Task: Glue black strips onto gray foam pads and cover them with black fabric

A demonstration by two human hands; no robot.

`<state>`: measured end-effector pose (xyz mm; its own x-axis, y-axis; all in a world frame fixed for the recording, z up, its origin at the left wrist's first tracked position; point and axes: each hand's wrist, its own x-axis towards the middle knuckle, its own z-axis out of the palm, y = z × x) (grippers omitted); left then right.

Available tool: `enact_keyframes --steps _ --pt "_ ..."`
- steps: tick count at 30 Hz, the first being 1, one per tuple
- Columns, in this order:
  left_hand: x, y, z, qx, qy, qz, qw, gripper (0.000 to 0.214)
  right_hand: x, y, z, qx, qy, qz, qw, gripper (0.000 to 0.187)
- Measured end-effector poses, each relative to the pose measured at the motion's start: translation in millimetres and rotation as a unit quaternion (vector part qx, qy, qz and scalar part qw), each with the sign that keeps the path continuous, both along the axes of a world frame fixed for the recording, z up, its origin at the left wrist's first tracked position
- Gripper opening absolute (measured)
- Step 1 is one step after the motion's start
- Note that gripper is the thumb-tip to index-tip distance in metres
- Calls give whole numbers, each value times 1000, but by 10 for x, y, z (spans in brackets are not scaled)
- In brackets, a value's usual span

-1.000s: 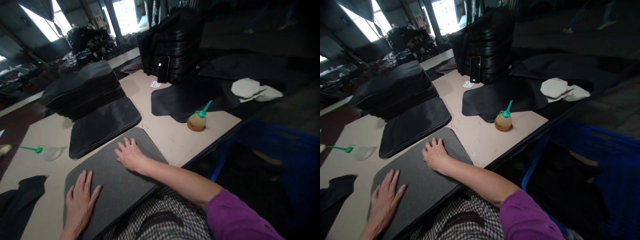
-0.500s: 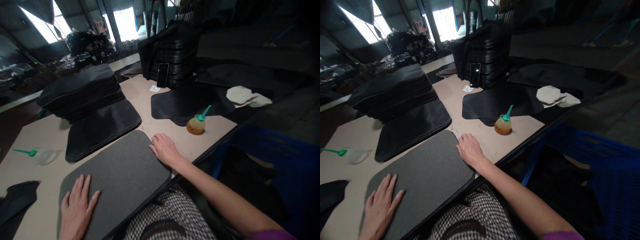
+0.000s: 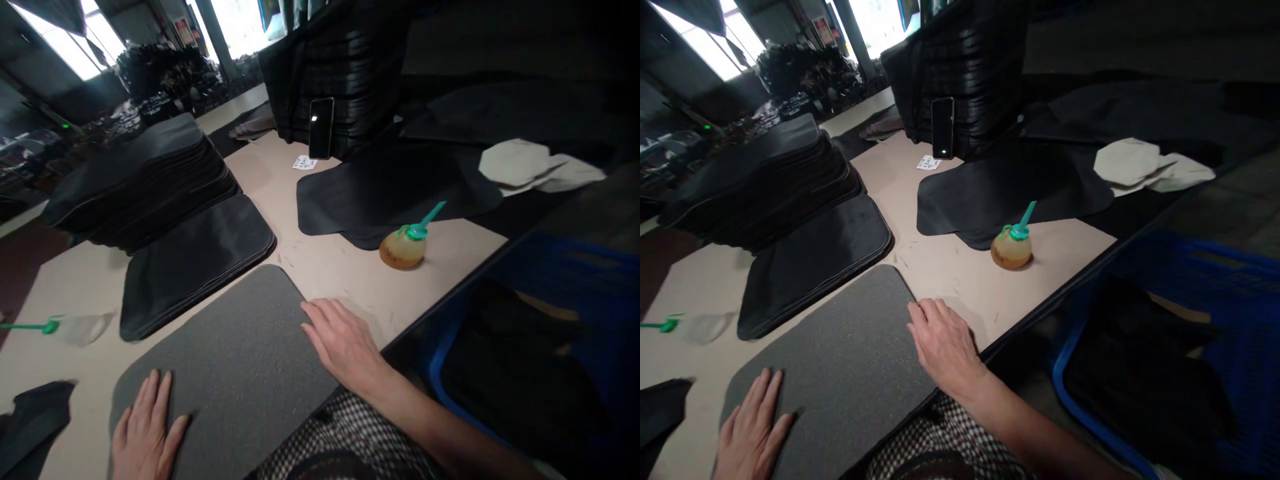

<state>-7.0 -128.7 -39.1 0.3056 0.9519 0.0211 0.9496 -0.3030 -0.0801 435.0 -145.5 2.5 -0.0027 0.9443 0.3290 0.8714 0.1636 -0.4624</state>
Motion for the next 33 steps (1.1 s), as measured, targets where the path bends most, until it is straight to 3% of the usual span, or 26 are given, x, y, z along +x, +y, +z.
enact_keyframes --steps 12,19,24,27,33 --pt "53 -107 126 -10 34 0 999 70 -6 -41 -49 23 59 17 998 26" --pt "133 -105 174 3 43 -19 999 69 -52 -30 -69 5 -5 -5 1000 36" --pt "140 -93 146 19 51 -13 998 68 -246 27 -86 23 -43 79 996 42" --pt "188 -110 178 21 60 1 998 67 -359 80 -163 23 -63 129 989 58" --pt "251 -139 225 29 42 18 999 67 -414 150 -299 18 -123 143 982 66"
